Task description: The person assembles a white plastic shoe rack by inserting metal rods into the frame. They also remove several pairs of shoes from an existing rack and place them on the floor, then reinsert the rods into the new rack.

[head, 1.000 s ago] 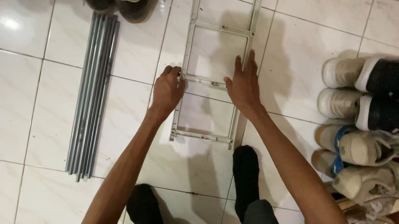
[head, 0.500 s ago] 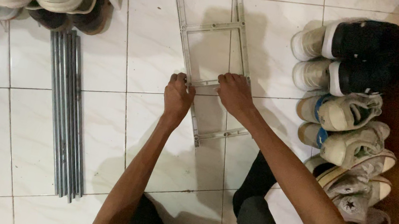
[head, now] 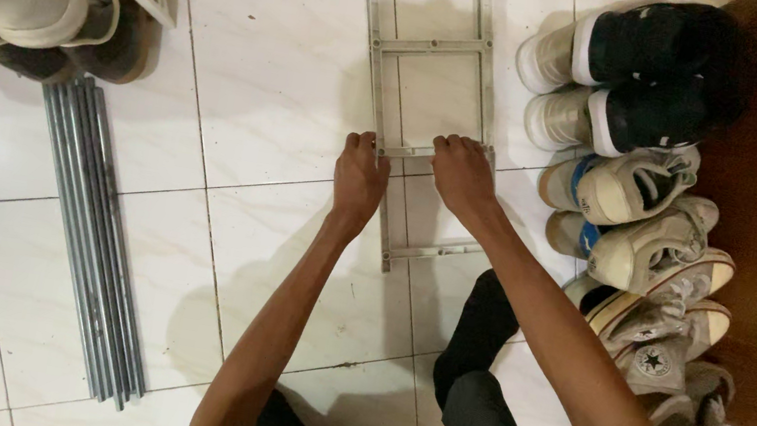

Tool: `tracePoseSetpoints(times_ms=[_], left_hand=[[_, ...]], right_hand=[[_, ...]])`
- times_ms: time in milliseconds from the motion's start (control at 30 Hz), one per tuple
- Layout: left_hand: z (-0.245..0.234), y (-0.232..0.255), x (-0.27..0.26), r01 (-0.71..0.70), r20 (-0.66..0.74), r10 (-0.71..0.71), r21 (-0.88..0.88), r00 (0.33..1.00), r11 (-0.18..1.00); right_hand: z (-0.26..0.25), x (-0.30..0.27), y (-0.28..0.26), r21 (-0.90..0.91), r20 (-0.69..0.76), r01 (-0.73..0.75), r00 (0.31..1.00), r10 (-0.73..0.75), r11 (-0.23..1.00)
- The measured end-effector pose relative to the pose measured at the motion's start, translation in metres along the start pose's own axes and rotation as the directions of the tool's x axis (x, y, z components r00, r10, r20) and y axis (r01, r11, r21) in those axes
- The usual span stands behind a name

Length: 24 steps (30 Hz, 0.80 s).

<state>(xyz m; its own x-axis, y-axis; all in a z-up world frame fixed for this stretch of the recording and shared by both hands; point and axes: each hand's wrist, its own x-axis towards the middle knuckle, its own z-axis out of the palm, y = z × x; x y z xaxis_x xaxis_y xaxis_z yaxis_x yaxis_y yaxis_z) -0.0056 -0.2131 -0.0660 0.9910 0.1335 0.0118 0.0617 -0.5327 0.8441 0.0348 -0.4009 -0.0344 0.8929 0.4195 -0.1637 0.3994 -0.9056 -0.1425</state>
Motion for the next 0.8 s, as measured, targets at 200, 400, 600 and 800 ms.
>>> tracePoseSetpoints(times_ms=[200, 400, 600, 800], left_hand=[[0.007, 0.019, 0.007, 0.055, 0.084, -0.044, -0.135, 0.996, 0.989], [0.021, 0.021, 0.016, 0.029, 0.127, -0.022, -0.054, 0.992, 0.998], [0.010, 0.017, 0.016, 0.052, 0.148, -0.016, -0.245, 0.989, 0.968], [-0.017, 0.002, 0.018, -0.047, -0.034, 0.046, -0.039, 0.998, 0.998]], right_hand=[[0.002, -0.005, 0.021, 0.024, -0.006, -0.059, 0.998, 0.059, 0.998], [0.000, -0.009, 0.037, 0.064, 0.057, -0.135, 0.990, 0.132, 0.989], [-0.012, -0.001, 0.022, 0.101, -0.244, -0.041, 0.968, 0.065, 0.994], [-0.041, 0.025, -0.030, 0.203, -0.339, 0.165, 0.936, -0.089, 0.965]])
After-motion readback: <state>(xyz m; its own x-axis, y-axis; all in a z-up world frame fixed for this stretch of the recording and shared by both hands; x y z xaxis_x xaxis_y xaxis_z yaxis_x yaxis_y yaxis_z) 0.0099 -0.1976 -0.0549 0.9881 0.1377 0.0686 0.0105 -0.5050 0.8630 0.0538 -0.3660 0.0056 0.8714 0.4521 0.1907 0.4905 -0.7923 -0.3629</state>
